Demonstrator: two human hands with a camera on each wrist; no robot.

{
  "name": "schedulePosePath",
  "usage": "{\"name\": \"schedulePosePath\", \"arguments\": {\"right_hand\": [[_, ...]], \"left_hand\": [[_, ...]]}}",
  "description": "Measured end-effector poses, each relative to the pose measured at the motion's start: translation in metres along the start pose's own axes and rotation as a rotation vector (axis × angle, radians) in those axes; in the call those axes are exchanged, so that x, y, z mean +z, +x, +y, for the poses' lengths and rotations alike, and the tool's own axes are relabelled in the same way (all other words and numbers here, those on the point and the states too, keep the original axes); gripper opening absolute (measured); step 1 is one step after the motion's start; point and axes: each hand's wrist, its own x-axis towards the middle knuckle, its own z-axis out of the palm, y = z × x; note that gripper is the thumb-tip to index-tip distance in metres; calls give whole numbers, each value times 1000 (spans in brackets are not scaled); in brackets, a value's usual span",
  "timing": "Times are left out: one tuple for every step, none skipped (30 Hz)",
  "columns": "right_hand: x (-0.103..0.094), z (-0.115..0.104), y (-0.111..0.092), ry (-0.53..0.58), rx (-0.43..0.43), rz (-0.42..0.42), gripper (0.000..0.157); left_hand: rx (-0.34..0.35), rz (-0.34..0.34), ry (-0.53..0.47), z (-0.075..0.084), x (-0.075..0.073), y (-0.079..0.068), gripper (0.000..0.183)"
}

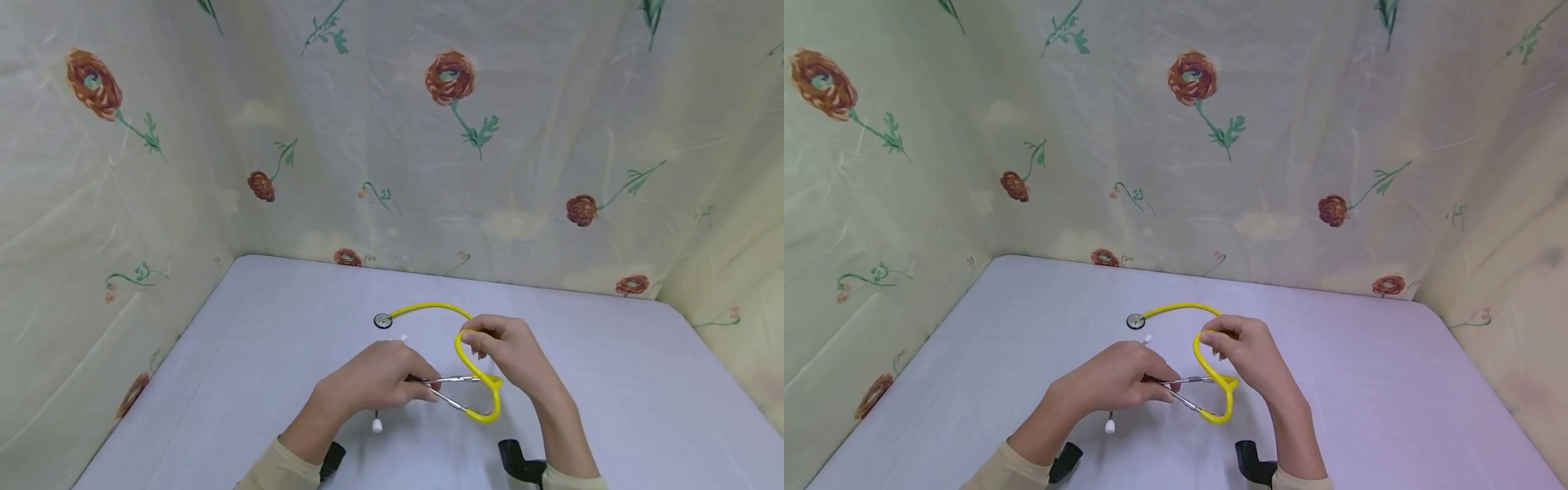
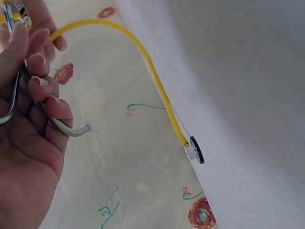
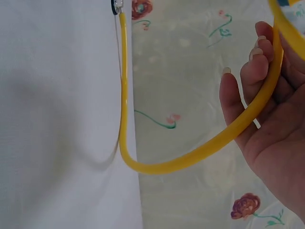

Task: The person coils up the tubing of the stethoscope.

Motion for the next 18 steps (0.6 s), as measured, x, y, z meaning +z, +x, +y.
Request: {"name": "schedulePosePath", "arguments": {"right_hand": [[0, 0, 0, 6, 6, -2, 16], [0, 0, 0, 7, 13, -3, 18], [1, 0, 0, 10, 19, -7, 20], [1, 0, -1, 17, 25, -10, 22], [1, -1, -1, 24, 30, -13, 24], [1, -1, -1, 33, 41, -14, 25], [2, -1, -1, 43, 44, -17, 26], [2, -1, -2, 55, 49, -20, 27], [2, -1, -2, 69, 53, -24, 27], [2, 0, -1, 80, 55, -26, 27], [3, 0, -1, 89, 57, -31, 27], [4, 1, -1, 95, 59, -35, 27], [4, 1, 0, 102, 62, -40, 27], [5, 2, 0, 104, 64, -44, 28], [6, 2, 1, 101, 66, -49, 28], [7, 3, 1, 97, 67, -55, 28], [8, 3, 1, 95, 69, -61, 28], [9, 3, 2, 92, 72, -68, 28]], "left_hand": [[5, 4, -3, 1, -1, 0, 6], [13, 8, -3, 2, -2, 0, 7], [20, 13, -4, 3, -2, 0, 7], [26, 17, -2, 3, -3, 0, 8], [32, 19, -2, 4, -3, 0, 9], [37, 21, -4, 5, -4, 0, 9], [39, 22, -8, 6, -4, 0, 10], [41, 24, -11, 6, -5, 0, 11], [44, 26, -13, 7, -5, 0, 11], [44, 27, -19, 8, -6, 0, 11], [44, 28, -25, 8, -6, 0, 12], [45, 31, -28, 9, -7, 0, 12], [46, 33, -29, 9, -7, 0, 12], [47, 36, -31, 10, -8, 0, 12], [48, 38, -32, 10, -8, -1, 12], [46, 39, -33, 10, -9, -1, 12], [47, 43, -33, 11, -9, -1, 12], [49, 48, -30, 11, -10, -2, 12]]}}
